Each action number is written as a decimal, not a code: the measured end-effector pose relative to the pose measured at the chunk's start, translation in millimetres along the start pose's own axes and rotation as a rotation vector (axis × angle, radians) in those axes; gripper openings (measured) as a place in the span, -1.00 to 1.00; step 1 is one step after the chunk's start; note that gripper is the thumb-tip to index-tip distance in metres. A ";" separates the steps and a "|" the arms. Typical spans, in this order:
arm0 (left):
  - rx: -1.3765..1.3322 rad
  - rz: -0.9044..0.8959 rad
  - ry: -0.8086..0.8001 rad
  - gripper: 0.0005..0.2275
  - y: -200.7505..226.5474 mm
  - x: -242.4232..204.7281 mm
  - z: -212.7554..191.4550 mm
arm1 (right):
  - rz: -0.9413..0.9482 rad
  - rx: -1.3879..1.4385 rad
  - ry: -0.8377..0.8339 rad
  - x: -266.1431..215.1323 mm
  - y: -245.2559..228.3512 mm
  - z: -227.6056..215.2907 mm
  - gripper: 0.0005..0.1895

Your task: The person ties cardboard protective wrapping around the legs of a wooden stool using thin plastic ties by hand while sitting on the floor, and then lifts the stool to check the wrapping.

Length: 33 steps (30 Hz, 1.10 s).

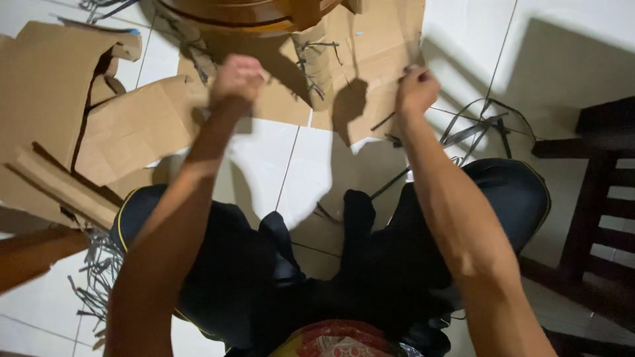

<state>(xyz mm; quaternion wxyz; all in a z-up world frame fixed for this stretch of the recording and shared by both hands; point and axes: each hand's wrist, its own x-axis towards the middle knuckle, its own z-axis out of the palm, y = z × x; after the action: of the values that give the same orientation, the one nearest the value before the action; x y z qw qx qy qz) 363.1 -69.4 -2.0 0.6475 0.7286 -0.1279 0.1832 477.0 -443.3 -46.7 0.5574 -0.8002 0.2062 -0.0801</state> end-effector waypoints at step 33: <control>0.412 -0.836 -0.113 -0.76 -118.9 0.2 96.8 | -0.100 -0.020 -0.714 -78.8 51.5 136.3 -0.18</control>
<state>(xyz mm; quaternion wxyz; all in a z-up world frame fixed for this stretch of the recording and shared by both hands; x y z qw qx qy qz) 423.4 -149.9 -117.6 0.4998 0.8398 0.1803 -0.1117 442.3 -308.3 -136.1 0.5817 -0.7924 -0.0400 0.1793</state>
